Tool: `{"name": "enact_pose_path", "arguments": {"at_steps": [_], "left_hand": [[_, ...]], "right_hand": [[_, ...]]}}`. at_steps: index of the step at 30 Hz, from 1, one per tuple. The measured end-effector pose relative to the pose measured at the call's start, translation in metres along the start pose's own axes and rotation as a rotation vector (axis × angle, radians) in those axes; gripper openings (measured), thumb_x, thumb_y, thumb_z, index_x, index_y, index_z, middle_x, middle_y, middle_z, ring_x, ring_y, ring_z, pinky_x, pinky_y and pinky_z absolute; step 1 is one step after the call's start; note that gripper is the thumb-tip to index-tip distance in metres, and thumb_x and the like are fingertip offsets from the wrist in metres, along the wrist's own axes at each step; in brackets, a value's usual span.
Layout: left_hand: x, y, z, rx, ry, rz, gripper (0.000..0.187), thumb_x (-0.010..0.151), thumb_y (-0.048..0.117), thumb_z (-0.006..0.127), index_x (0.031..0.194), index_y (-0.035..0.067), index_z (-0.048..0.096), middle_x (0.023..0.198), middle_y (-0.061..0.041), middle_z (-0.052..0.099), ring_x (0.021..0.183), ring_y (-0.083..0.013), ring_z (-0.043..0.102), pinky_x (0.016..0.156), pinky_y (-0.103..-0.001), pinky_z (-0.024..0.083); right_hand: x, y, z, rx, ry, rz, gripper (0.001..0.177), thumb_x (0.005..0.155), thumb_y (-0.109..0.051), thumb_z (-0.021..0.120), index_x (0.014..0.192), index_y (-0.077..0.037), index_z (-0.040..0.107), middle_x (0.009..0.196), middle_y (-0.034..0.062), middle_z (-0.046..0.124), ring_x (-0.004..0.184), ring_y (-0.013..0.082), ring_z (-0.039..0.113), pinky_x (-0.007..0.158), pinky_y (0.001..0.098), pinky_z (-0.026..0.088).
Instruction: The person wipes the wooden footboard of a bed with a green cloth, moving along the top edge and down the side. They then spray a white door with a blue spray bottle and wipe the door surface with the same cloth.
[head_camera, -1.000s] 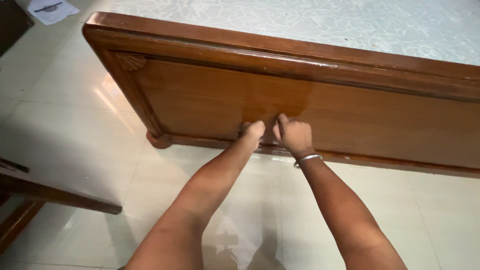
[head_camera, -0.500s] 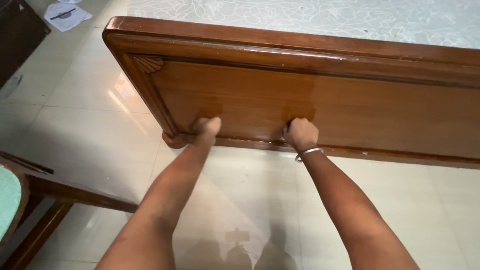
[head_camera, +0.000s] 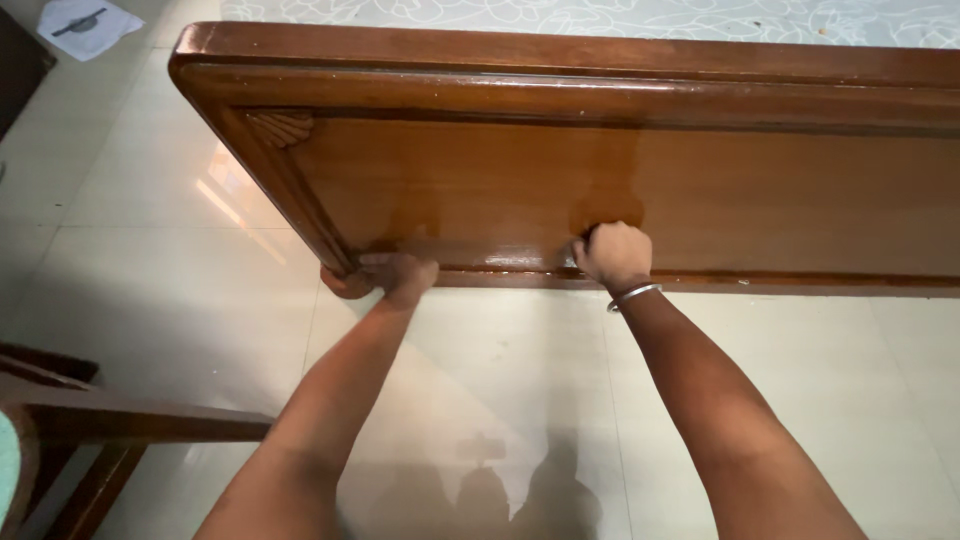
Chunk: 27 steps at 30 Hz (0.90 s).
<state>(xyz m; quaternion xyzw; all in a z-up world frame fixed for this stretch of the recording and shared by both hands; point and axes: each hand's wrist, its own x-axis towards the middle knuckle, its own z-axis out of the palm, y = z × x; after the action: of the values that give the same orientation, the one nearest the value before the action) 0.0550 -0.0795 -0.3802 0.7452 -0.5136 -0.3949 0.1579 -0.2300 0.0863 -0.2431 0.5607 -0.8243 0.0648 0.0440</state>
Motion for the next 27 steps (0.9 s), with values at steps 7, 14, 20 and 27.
{"name": "enact_pose_path", "arguments": {"at_steps": [7, 14, 20, 27], "left_hand": [[-0.048, 0.006, 0.06, 0.0, -0.053, 0.09, 0.135, 0.081, 0.045, 0.074, 0.15, -0.013, -0.026, 0.165, -0.034, -0.015, 0.156, -0.0454, -0.002, 0.127, -0.046, 0.011], [-0.1, 0.022, 0.148, 0.279, -0.107, 0.458, 0.057, 0.083, 0.03, 0.073, 0.139, 0.034, 0.059, 0.164, -0.044, -0.008, 0.153, -0.0602, -0.005, 0.127, -0.049, 0.011], [-0.128, 0.053, 0.217, 0.12, -0.241, 0.561, 0.087, 0.074, 0.02, 0.074, 0.147, -0.011, 0.037, 0.156, -0.047, 0.013, 0.15, -0.0535, 0.011, 0.124, -0.043, 0.015], [-0.154, 0.074, 0.271, 0.03, -0.534, 0.593, 0.071, 0.075, 0.021, 0.063, 0.136, -0.013, 0.056, 0.136, -0.036, 0.064, 0.128, -0.038, 0.063, 0.105, -0.037, 0.049]], "right_hand": [[0.003, 0.012, 0.015, -0.046, 0.084, -0.137, 0.036, 0.086, -0.044, 0.062, 0.073, -0.015, 0.079, 0.069, 0.0125, 0.071, 0.065, 0.0334, 0.07, 0.06, 0.0461, 0.056], [0.007, 0.025, 0.026, -0.018, 0.083, -0.199, 0.034, 0.086, -0.042, 0.065, 0.069, -0.015, 0.078, 0.067, 0.0105, 0.071, 0.06, 0.0328, 0.068, 0.057, 0.0447, 0.055], [0.001, 0.05, 0.03, 0.196, 0.173, -0.404, 0.028, 0.083, -0.035, 0.066, 0.072, -0.011, 0.075, 0.067, 0.0114, 0.07, 0.058, 0.0335, 0.066, 0.057, 0.0452, 0.054], [-0.017, 0.104, 0.049, 0.19, 0.039, -0.167, 0.025, 0.084, -0.033, 0.067, 0.079, -0.011, 0.078, 0.075, 0.0171, 0.072, 0.07, 0.038, 0.069, 0.068, 0.0491, 0.056]]}}
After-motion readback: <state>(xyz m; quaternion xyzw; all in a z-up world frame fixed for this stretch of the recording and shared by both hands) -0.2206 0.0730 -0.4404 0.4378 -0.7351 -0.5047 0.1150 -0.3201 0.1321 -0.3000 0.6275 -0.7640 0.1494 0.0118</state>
